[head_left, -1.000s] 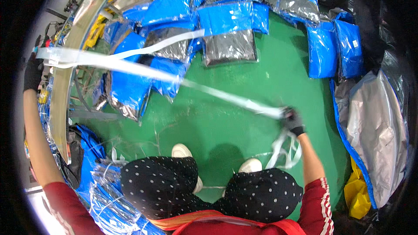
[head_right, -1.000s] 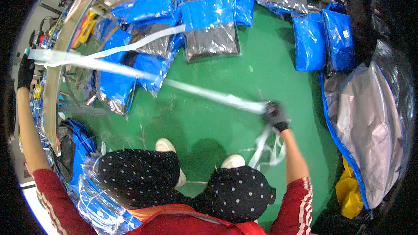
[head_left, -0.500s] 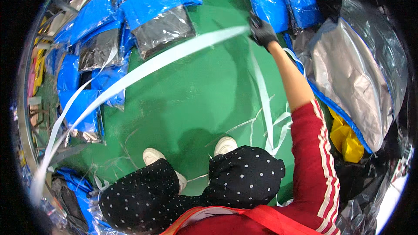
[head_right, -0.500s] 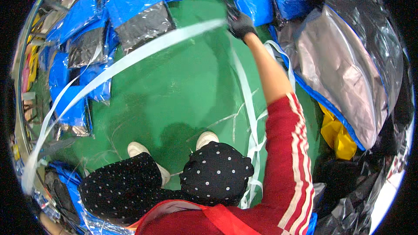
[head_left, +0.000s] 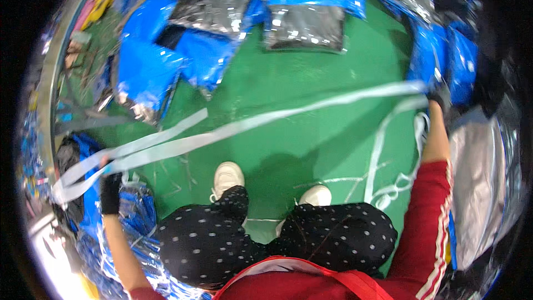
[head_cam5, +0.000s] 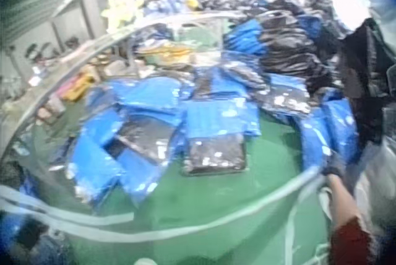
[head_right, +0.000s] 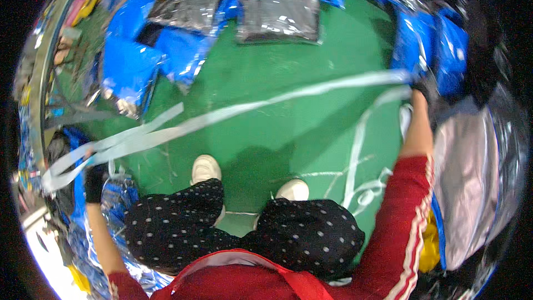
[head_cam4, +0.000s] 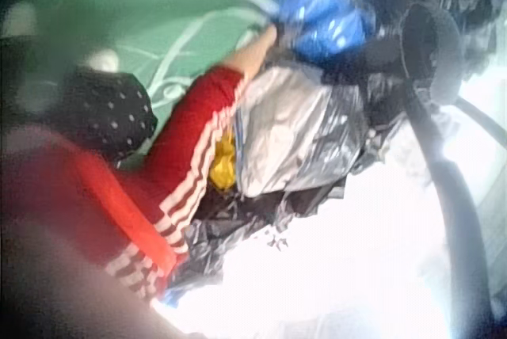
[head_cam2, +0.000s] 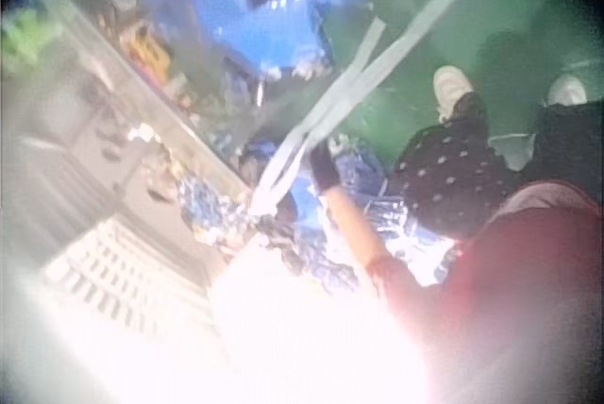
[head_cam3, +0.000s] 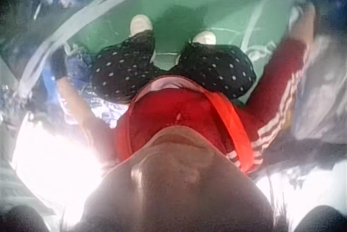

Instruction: The person gathers blue plastic-wrapped packages on a green floor, stacks them, and secures each bundle with a white strap. They use scissors to cut the strap and repeat the process for multiple bundles.

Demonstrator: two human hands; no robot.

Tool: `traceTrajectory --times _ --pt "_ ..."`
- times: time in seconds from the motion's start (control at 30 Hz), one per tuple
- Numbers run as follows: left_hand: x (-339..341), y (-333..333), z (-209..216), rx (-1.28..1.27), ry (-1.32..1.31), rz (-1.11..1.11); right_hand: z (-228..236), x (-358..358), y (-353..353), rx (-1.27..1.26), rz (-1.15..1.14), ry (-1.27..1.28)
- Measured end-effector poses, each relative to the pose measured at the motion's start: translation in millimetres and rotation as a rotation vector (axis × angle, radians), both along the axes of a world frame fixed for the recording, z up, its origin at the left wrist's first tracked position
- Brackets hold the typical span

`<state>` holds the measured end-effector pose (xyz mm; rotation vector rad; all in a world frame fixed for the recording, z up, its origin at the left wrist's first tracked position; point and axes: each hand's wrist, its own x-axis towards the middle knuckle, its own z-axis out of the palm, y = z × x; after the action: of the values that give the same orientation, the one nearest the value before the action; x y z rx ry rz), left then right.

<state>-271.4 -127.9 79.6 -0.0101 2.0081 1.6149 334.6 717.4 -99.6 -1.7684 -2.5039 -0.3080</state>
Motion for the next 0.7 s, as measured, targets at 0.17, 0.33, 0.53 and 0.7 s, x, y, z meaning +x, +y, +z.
traceTrajectory --times 0.17,0.33,0.53,0.7 --pt "24.1 70.7 -47.6 -0.735 -0.691 -0.818 24.1 49.9 -47.5 -0.304 -0.238 0.007" --pt "-2.2 122.7 -90.2 -0.425 -0.234 -0.747 -4.8 -2.2 -124.4 0.115 -0.049 0.38" --pt "-2.0 162.6 -221.3 -0.862 0.661 -0.882 -28.7 -185.5 -333.8 -0.726 -0.007 1.384" --pt "-27.4 77.2 -300.3 -0.341 0.421 -0.515 47.1 -222.3 -394.8 -1.206 -0.412 1.116"
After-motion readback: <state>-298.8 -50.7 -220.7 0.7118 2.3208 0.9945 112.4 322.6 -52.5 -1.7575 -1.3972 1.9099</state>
